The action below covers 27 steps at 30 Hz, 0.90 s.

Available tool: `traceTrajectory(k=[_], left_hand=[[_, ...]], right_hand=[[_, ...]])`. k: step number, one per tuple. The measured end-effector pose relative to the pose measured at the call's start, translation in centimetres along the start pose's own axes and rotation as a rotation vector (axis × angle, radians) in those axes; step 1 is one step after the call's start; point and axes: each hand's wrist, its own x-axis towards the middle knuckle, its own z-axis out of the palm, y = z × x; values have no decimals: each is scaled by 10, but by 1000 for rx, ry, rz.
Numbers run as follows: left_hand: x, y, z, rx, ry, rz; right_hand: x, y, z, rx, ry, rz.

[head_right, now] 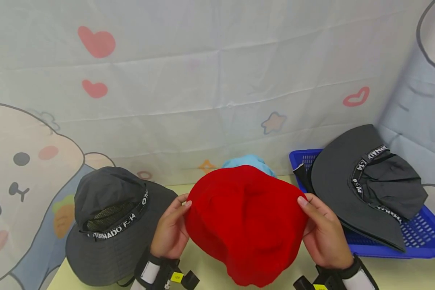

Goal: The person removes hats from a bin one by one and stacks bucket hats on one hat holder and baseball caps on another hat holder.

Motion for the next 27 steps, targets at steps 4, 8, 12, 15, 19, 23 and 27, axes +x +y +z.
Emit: traceTrajectory(k=[4, 8, 12, 15, 19, 23, 27], left_hand=[[1, 0, -1, -7, 18, 0], [1, 2, -1, -13, 37, -2], [1, 3, -1, -16, 47, -4], [1, 4, -1, -16, 60, -8], [1, 6, -1, -18, 88, -1], [2, 7, -1, -23, 103, 20], [1, 9, -1, -29, 100, 30]], right_hand=[[0, 1, -2, 22, -6, -19], [0, 0, -2, 48, -22, -8], [1, -3, -1, 69, -27, 14], [1, -3, 0, 84, -33, 12], [2, -3, 0, 107, -41, 2], [2, -4, -1, 121, -31, -5], [2, -6, -2, 141, -33, -15]])
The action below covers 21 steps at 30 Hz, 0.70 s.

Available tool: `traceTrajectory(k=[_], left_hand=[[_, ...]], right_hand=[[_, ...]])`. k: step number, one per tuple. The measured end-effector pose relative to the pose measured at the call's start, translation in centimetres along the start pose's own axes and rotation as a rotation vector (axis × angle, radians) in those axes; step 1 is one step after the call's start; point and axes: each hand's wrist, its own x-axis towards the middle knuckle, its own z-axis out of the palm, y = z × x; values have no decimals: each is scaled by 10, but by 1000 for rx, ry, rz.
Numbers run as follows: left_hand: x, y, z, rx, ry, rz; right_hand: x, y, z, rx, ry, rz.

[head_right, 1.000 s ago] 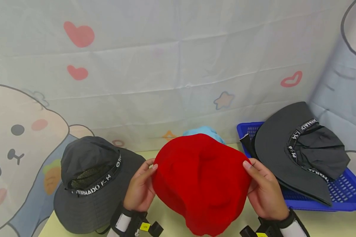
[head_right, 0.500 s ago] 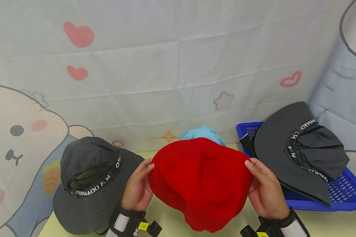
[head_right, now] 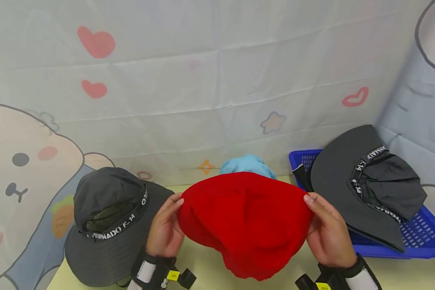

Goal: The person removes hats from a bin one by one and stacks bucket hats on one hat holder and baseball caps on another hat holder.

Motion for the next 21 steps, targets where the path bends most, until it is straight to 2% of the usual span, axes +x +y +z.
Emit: traceTrajectory(k=[11, 21], left_hand=[[0, 2, -2, -6, -47, 12], [-1, -1, 2, -23, -71, -34]], right_hand=[[0, -4, -2, 12, -34, 10], [0, -1, 3, -19, -30, 37]])
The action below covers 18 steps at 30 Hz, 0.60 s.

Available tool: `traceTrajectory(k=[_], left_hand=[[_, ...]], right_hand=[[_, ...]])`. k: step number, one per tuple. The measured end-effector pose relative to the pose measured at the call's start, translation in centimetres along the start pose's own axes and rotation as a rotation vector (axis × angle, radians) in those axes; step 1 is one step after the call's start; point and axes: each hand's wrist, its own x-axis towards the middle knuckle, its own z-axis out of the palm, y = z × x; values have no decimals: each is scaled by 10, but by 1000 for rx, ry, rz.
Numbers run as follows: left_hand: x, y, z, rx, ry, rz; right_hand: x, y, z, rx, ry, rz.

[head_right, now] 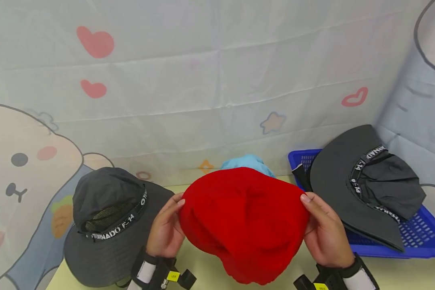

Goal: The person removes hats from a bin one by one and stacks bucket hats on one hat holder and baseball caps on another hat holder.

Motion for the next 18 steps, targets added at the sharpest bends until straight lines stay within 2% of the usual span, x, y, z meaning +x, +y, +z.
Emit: traceTrajectory(k=[10, 18], left_hand=[[0, -14, 9, -5, -64, -37], [4, -14, 15, -26, -136, -29]], right_hand=[[2, 3, 5, -39, 30, -15], [11, 4, 16, 62, -12, 51]])
